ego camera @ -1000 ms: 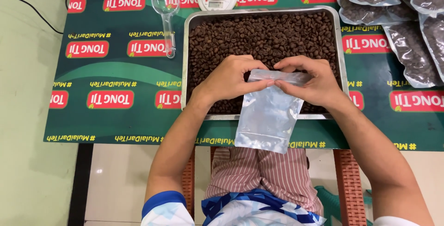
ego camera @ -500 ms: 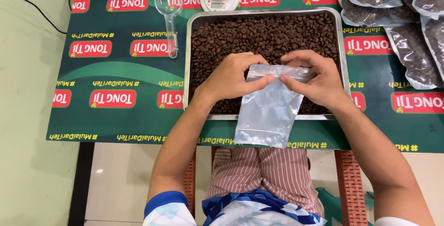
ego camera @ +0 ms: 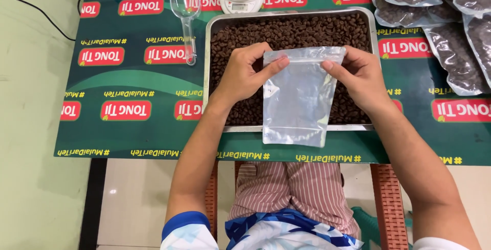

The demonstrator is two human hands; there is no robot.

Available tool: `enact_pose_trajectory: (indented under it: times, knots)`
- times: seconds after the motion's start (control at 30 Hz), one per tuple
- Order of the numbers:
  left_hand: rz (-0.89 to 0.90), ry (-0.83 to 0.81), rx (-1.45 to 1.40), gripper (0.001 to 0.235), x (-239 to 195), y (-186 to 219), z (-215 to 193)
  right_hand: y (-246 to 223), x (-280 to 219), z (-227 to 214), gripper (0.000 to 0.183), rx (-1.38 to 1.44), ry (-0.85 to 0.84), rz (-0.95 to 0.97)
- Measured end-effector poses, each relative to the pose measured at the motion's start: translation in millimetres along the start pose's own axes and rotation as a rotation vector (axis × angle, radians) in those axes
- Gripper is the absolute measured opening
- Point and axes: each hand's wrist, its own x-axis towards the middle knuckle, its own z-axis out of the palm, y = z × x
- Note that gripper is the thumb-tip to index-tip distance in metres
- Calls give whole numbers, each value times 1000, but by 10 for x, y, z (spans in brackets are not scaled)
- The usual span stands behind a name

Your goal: Preparing and inspecting empty coffee bags for filling over a tray of roasted coffee beans.

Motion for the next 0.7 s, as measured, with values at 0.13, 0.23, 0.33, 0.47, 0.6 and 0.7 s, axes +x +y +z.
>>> enact_pose_trajectory:
  times: [0.13, 0.23, 0.33, 0.47, 0.6, 0.7]
  knots:
    - [9, 2, 49, 39, 0, 20, 17, 273, -29, -143, 8, -29, -29, -64]
    - [1, 2, 46, 41, -13, -59, 14, 178, -17, -126, 9, -24, -44, -83]
    - [-15, -12, 38, 41, -28, -124, 11, 295, -21, -197, 11, -22, -43, -93]
    - [30, -39, 29, 47, -6, -37, 16, 251, -6, -212, 19, -13, -25, -95]
    - [50, -43, 19, 48, -18, -26, 41, 236, -4, -164, 20, 1, -28, -118]
    - [72, -4, 61, 46, 1, -84, 11, -66, -18, 0, 22, -47, 8, -138]
